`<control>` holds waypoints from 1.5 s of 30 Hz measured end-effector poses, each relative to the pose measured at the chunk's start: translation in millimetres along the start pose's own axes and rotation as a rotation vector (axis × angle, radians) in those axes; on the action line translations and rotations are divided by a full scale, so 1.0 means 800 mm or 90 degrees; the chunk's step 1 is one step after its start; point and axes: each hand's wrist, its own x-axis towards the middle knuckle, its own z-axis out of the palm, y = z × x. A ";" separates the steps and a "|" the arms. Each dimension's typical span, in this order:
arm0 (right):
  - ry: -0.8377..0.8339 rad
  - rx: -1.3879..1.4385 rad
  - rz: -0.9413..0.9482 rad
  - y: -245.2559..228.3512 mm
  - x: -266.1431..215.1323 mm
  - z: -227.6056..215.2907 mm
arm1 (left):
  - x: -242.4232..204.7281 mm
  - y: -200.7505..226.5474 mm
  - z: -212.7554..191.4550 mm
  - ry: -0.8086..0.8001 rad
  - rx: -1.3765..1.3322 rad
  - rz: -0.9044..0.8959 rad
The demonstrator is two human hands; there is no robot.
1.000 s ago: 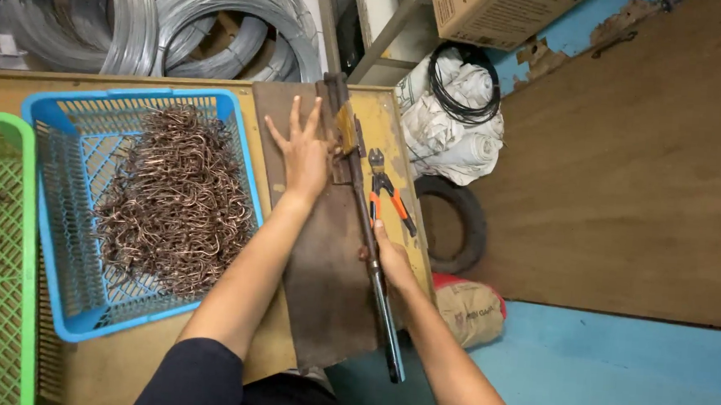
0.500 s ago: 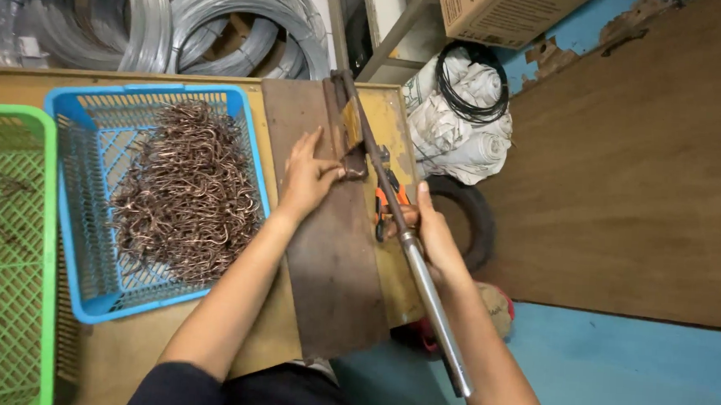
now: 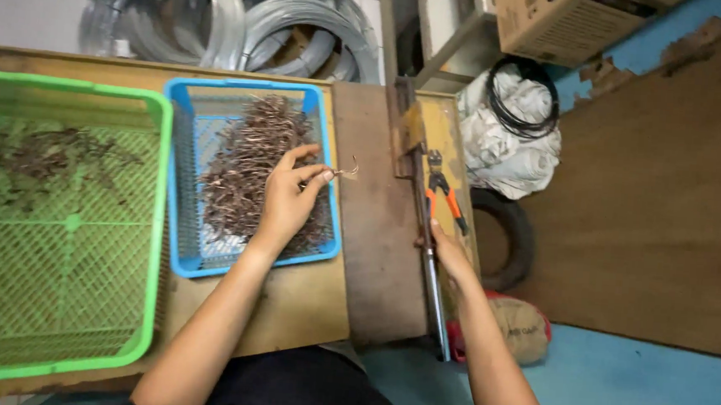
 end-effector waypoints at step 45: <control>0.165 -0.058 -0.749 -0.297 -0.037 0.230 | 0.020 -0.099 -0.166 0.037 0.069 -0.058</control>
